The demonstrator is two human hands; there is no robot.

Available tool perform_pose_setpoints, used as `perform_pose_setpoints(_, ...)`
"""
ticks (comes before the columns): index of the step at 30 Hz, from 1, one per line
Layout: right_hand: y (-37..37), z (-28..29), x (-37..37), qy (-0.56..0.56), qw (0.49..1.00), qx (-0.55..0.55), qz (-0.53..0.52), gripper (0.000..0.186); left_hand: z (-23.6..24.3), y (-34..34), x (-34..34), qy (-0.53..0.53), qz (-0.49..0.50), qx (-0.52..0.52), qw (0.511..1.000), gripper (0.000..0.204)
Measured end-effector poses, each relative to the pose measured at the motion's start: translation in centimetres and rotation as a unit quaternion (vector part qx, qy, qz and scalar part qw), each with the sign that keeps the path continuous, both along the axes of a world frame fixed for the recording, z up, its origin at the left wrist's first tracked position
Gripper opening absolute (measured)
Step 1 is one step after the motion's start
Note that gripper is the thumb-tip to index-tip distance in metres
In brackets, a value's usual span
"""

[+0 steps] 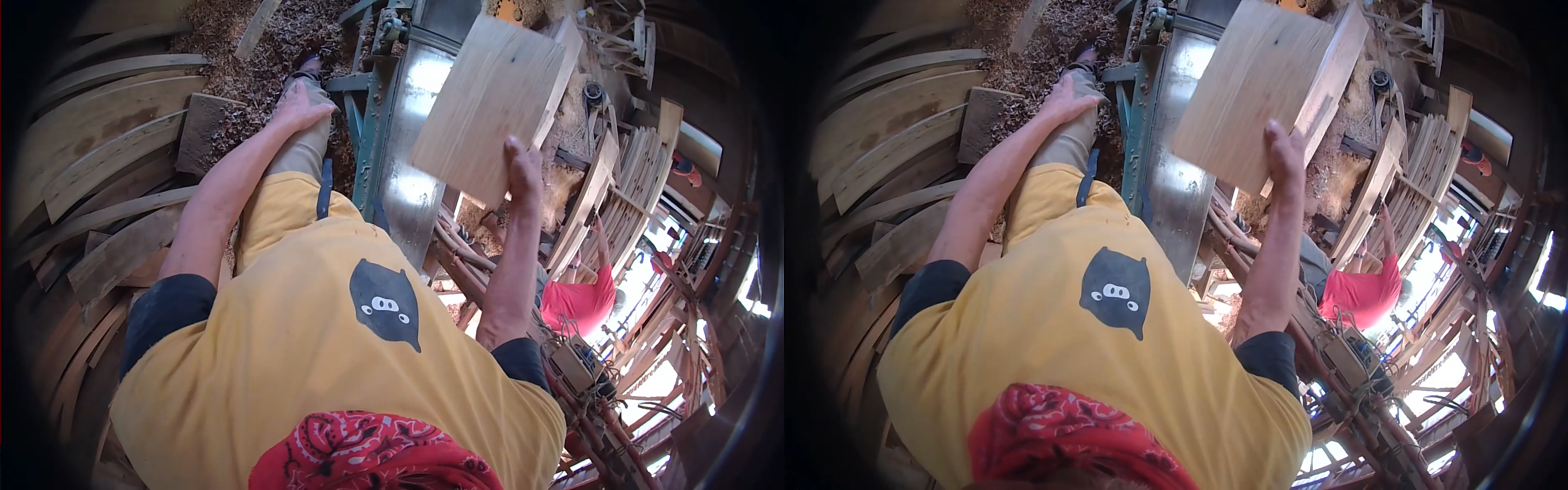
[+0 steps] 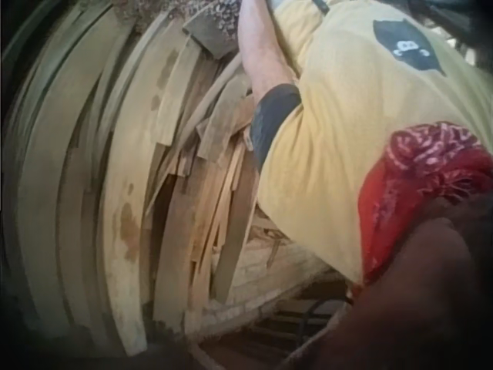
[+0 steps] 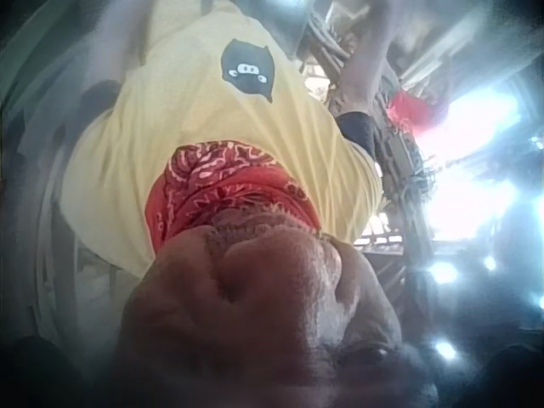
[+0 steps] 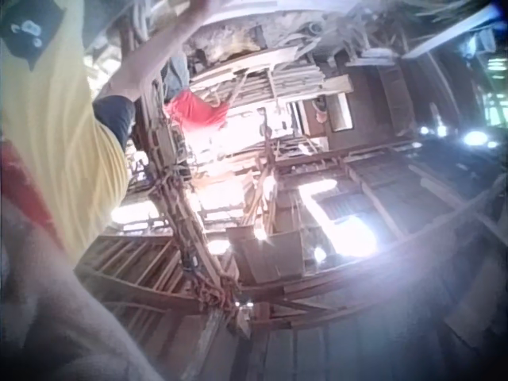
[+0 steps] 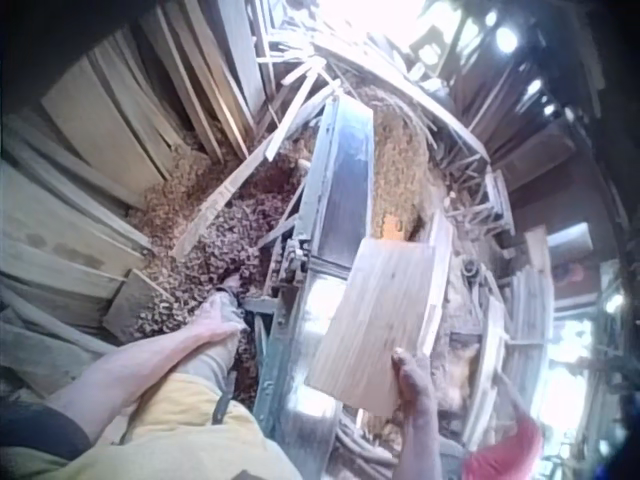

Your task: The person planes the edge and face of a wooden board using a jointer machine and then carries the board across the workshop.

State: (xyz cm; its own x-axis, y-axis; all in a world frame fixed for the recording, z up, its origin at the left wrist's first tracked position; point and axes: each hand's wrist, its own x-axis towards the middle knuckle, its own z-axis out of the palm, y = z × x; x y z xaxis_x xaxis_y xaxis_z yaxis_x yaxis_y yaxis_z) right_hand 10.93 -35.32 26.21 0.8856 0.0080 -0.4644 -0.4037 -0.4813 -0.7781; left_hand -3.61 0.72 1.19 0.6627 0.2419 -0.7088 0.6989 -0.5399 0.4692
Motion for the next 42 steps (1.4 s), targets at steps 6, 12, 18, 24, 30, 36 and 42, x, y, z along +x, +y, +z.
perform_pose_setpoints(6,-5.2,-5.1,-11.0,-0.131,0.986,-0.088,0.05,0.022,-1.1,-0.8,-0.2,-0.011,-0.002,0.01,1.0,0.121)
perform_pose_setpoints(12,-5.7,-8.7,-9.8,-0.123,0.94,-0.3,0.109,0.038,-0.6,-0.5,0.4,0.003,-0.005,0.009,1.0,0.121)
perform_pose_setpoints(18,-2.7,-7.8,-4.1,-0.142,0.917,-0.349,0.135,0.036,1.1,-0.5,1.6,0.007,0.005,-0.006,1.0,0.119)
perform_pose_setpoints(24,-1.4,-7.5,-1.4,-0.137,0.912,-0.354,0.154,0.037,0.7,-0.5,2.1,0.003,0.008,0.003,1.0,0.118)
perform_pose_setpoints(30,-0.5,-7.9,1.1,-0.148,0.906,-0.362,0.161,0.04,1.2,-0.7,2.8,0.008,0.005,0.005,1.0,0.114)
perform_pose_setpoints(36,2.1,-7.8,5.0,-0.118,0.895,-0.399,0.163,0.039,0.7,-0.3,3.0,-0.011,0.012,0.012,1.0,0.112)
perform_pose_setpoints(42,3.2,-8.5,10.2,-0.155,0.897,-0.383,0.157,0.038,1.4,0.0,3.9,-0.01,0.01,-0.004,1.0,0.111)
